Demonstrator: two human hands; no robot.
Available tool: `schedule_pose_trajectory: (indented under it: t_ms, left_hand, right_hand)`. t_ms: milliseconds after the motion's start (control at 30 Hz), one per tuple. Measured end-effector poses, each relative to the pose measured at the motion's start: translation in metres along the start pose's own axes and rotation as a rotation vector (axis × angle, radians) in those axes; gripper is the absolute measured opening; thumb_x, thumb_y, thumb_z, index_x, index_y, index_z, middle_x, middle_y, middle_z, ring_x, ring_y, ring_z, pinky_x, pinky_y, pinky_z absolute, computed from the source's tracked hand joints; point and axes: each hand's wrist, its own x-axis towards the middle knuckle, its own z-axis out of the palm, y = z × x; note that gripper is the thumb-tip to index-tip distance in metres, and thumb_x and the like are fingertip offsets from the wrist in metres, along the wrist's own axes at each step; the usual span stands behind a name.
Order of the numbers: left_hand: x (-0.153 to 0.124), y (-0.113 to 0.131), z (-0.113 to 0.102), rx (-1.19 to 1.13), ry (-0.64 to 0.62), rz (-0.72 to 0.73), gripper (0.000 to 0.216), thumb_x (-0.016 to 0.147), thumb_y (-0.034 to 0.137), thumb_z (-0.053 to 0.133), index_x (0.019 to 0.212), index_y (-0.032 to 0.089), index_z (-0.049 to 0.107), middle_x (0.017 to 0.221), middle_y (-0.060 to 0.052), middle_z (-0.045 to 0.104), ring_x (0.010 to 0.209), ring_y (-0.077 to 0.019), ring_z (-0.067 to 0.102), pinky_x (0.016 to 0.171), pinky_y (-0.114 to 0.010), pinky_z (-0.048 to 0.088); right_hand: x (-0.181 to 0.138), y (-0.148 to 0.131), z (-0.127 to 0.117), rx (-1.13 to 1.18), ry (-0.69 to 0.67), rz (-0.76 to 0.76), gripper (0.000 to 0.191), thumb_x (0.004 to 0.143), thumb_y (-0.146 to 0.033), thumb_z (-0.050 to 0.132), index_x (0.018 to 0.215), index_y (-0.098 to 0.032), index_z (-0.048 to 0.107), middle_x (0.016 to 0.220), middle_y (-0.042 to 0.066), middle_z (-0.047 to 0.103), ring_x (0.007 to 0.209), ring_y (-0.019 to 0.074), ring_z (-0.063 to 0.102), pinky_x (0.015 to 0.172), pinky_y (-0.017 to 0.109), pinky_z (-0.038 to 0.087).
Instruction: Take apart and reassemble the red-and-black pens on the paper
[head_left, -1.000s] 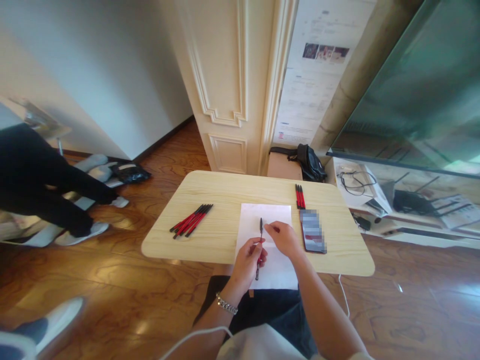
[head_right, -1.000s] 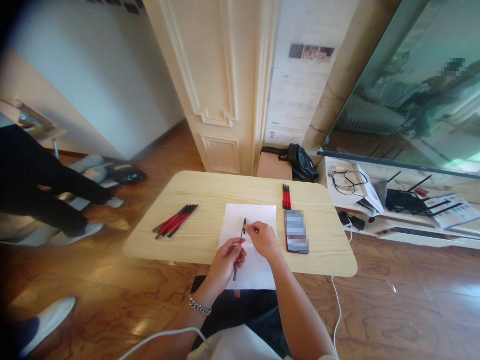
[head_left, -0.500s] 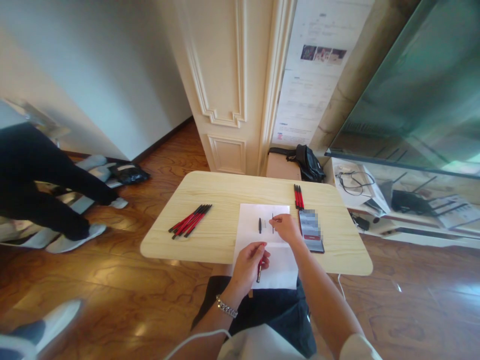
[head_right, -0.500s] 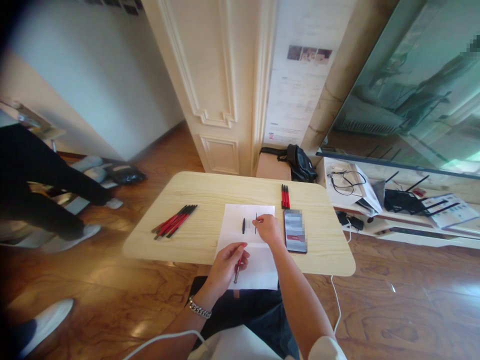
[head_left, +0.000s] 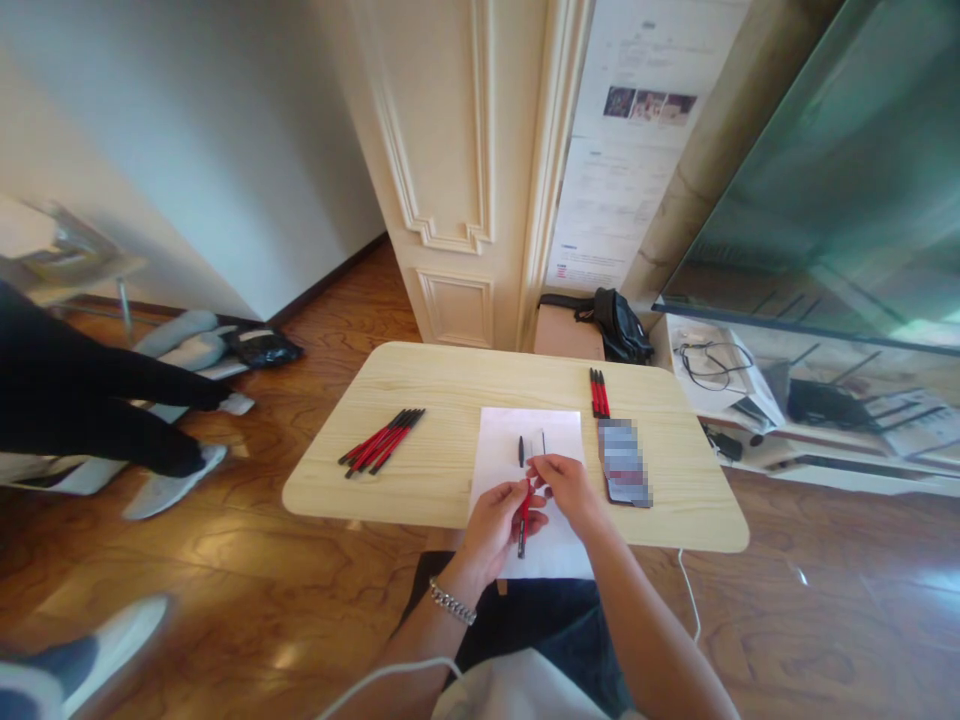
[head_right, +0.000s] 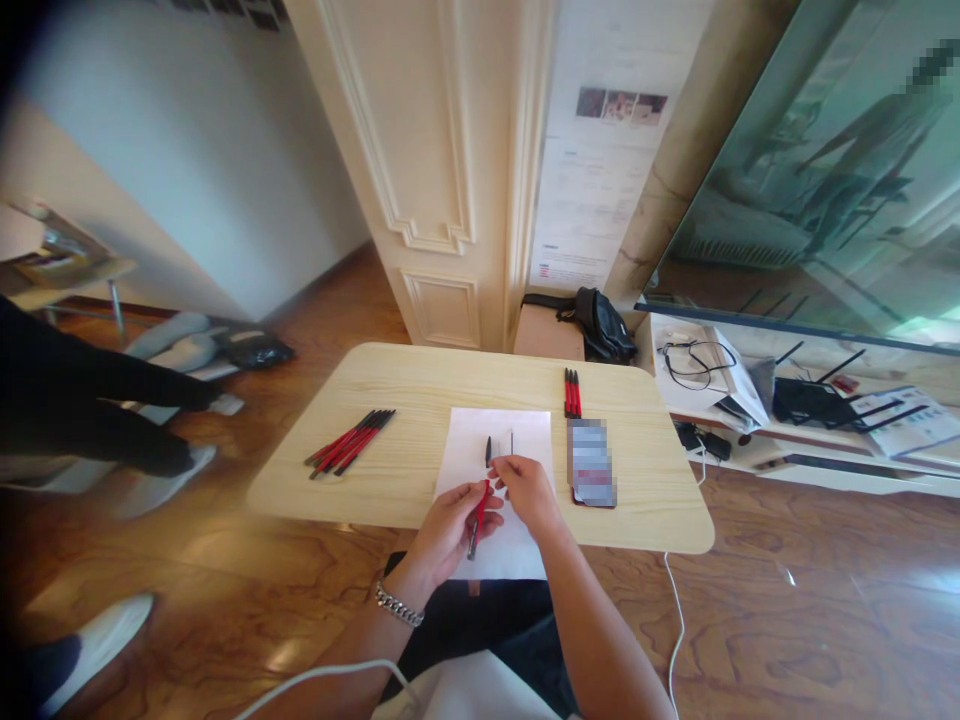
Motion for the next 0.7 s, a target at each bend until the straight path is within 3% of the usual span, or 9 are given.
schedule_pose_trajectory:
  t_ms: [167,300,500,600,700]
  left_hand:
    - [-0.002,0.001,0.006,-0.022,-0.051,-0.059,0.032,0.081,0.04,0.065,0.093,0.011,0.061,0.081,-0.013,0.071,0.058,-0.0154,0.067,0.046,-0.02,0.047]
    - [-0.003,-0.001,0.006,-0.006,-0.056,-0.087,0.031,0.082,0.04,0.063,0.093,0.011,0.062,0.081,-0.012,0.071,0.057,-0.0159,0.068,0.045,-0.019,0.046]
    - [-0.003,-0.001,0.004,0.008,-0.077,-0.072,0.035,0.081,0.044,0.063,0.091,0.01,0.062,0.081,-0.012,0.07,0.057,-0.0157,0.068,0.041,-0.017,0.043]
    - [-0.003,-0.001,0.001,0.034,-0.079,-0.075,0.032,0.08,0.043,0.063,0.089,0.012,0.061,0.082,-0.011,0.069,0.059,-0.0156,0.068,0.042,-0.017,0.042]
    - [-0.003,-0.002,0.001,0.066,-0.058,-0.075,0.031,0.08,0.043,0.064,0.088,0.014,0.058,0.085,-0.01,0.07,0.06,-0.0158,0.068,0.044,-0.018,0.042]
  right_hand:
    - [-0.021,0.009,0.009,0.398,-0.049,0.155,0.042,0.075,-0.05,0.061,0.093,-0.014,0.068,0.073,0.005,0.065,0.051,0.0114,0.053,0.04,0.021,0.037]
    - [-0.02,0.007,0.006,0.397,-0.084,0.193,0.041,0.073,-0.048,0.063,0.094,-0.013,0.068,0.065,0.003,0.063,0.045,0.0102,0.048,0.036,0.02,0.033]
    - [-0.019,0.006,0.004,0.356,-0.118,0.155,0.037,0.073,-0.044,0.064,0.092,-0.012,0.07,0.054,0.0,0.059,0.046,0.0104,0.049,0.043,0.021,0.036]
    - [-0.014,0.01,-0.002,0.359,-0.136,0.117,0.033,0.072,-0.036,0.065,0.094,-0.012,0.069,0.07,0.004,0.068,0.057,0.0122,0.058,0.055,0.024,0.046]
    - [-0.001,0.012,-0.012,0.249,-0.039,0.019,0.029,0.073,-0.029,0.062,0.097,-0.014,0.068,0.092,0.008,0.07,0.075,0.0154,0.064,0.072,0.03,0.051]
